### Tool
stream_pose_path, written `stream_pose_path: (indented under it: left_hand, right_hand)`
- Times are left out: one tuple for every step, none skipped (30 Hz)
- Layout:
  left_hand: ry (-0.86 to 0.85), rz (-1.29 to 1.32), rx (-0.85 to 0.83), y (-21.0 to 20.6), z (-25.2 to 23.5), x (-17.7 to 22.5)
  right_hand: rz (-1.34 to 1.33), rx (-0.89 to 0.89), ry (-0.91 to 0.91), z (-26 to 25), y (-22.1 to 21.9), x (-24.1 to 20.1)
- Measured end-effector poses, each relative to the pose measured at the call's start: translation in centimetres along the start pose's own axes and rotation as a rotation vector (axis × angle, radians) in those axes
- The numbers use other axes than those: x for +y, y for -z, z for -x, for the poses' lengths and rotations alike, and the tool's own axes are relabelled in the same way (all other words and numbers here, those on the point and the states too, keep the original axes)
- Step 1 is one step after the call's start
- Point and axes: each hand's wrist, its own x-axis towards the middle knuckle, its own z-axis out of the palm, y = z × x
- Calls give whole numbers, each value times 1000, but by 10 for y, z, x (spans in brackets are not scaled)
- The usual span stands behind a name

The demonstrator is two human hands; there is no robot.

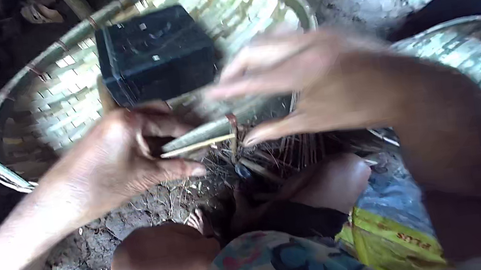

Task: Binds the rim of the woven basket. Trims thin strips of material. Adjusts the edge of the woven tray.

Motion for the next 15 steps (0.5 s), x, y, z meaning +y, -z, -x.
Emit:
stream_pose_path:
  left_hand:
    - [-40,-29,20,1,1,-1]
    - [-97,-50,36,2,2,-3]
    - [-159,-63,53,3,1,-7]
    - [-205,-56,72,3,0,-11]
    - [-225,-44,83,1,-1,-14]
    - [-218,-27,86,0,-1,-14]
    - [-187,0,86,-1,-2,-11]
    - [-147,39,78,0,-3,-7]
    - [-110,101,58,1,-5,-5]
    - [-80,174,39,2,-7,-5]
    - [-57,227,24,3,-9,-5]
    - [-36,248,14,3,-9,-5]
    - [-22,238,14,4,-9,-4]
    - [-20,197,25,4,-8,-3]
    - [-36,130,42,4,-7,-1]
  right_hand:
    - [-108,187,-30,15,2,0]
    - [-231,408,-104,34,-2,4]
    - [-322,642,-185,53,-13,14]
    - [-357,795,-314,74,-32,30]
    - [-370,857,-496,98,-61,44]
    - [-377,859,-736,120,-97,51]
    - [-385,753,-1029,138,-132,52]
    - [-487,533,-1311,150,-160,52]
    - [-464,448,-1406,173,-213,67]
    - [-395,371,-1442,198,-266,87]
    - [-353,239,-1463,216,-303,100]
    - [-355,86,-1495,223,-322,104]
    - [-380,-15,-1513,223,-331,103]
    - [-410,-67,-1518,218,-332,100]
    - [-421,-80,-1516,212,-327,97]
